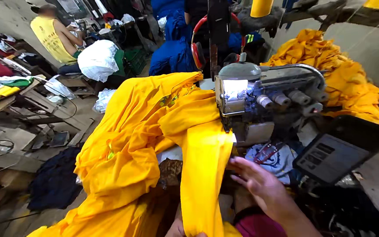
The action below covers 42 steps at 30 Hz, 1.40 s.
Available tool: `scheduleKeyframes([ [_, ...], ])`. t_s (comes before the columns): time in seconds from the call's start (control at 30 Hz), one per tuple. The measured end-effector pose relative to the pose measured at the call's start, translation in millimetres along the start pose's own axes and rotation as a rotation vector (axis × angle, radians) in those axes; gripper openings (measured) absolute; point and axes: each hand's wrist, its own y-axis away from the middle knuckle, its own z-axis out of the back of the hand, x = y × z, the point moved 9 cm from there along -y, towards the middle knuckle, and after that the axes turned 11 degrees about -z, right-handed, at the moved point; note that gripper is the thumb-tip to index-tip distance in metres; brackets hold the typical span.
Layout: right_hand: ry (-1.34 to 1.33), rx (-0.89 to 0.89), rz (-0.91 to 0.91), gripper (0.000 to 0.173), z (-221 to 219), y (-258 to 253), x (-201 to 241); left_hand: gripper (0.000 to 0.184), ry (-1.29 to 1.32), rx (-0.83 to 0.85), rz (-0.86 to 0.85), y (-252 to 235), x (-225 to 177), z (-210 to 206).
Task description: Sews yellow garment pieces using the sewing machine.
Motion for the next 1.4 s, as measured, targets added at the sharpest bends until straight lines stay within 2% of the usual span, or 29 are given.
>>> scheduleKeyframes([
  [0.03, -0.133, 0.084, -0.073, 0.085, -14, -13, -9, 0.016, 0.041, 0.002, -0.013, 0, -4, -11],
  [0.07, -0.226, 0.161, -0.138, 0.082, -29, -17, -18, 0.017, 0.052, -0.002, -0.037, 0, -8, -17],
  [0.17, -0.23, 0.23, -0.209, 0.033, -56, 17, -38, 0.014, -0.142, -0.069, -0.11, 13, -16, -1],
  [0.23, -0.107, 0.169, -0.197, 0.013, -53, 48, -54, 0.01, -0.36, -0.131, -0.127, 25, -14, 22],
  [0.27, -0.028, 0.106, -0.189, 0.01, -47, 59, -65, 0.009, -0.428, -0.164, -0.116, 29, -9, 31],
  [0.37, 0.127, -0.108, -0.142, 0.014, -27, 79, -85, 0.008, -0.443, -0.282, -0.045, 28, 17, 44],
  [0.47, 0.215, -0.304, -0.073, 0.013, -9, 87, -77, 0.01, -0.422, -0.324, -0.057, 18, 31, 43],
  [0.57, 0.256, -0.375, -0.002, 0.016, 2, 95, -65, 0.013, -0.476, -0.247, -0.051, 21, 33, 41],
  [0.7, 0.222, -0.436, -0.016, 0.016, 6, 102, -70, 0.015, -0.46, -0.222, 0.052, 30, 53, 45],
  [0.8, 0.156, -0.425, -0.001, 0.014, 4, 105, -66, 0.014, -0.419, -0.226, 0.074, 30, 56, 42],
  [0.87, 0.124, -0.359, 0.043, 0.012, 2, 104, -63, 0.007, -0.446, -0.251, 0.013, 25, 48, 38],
  [0.9, 0.128, -0.345, 0.06, 0.015, 0, 103, -63, 0.01, -0.454, -0.278, -0.05, 22, 41, 37],
  [0.97, 0.175, -0.355, 0.049, 0.019, -2, 99, -60, 0.035, -0.4, -0.312, -0.177, 15, 29, 31],
  [1.03, 0.248, -0.343, 0.011, 0.021, -5, 97, -56, 0.075, -0.4, -0.183, -0.215, 10, 19, 24],
  [1.07, 0.285, -0.32, -0.005, 0.022, -7, 98, -56, 0.081, -0.448, -0.102, -0.201, 11, 15, 21],
  [1.13, 0.332, -0.264, -0.036, 0.024, -11, 104, -60, 0.064, -0.596, 0.027, -0.178, 20, 6, 23],
  [1.2, 0.338, -0.244, -0.028, 0.027, -14, 100, -62, 0.049, -0.678, 0.065, -0.173, 17, -1, 27],
  [1.3, 0.328, -0.298, 0.084, 0.026, -13, 74, -39, 0.052, -0.673, -0.005, -0.238, -10, -19, 32],
  [1.4, 0.305, -0.309, 0.151, 0.024, -8, 42, -16, 0.06, -0.663, -0.005, -0.292, -50, -43, 39],
])
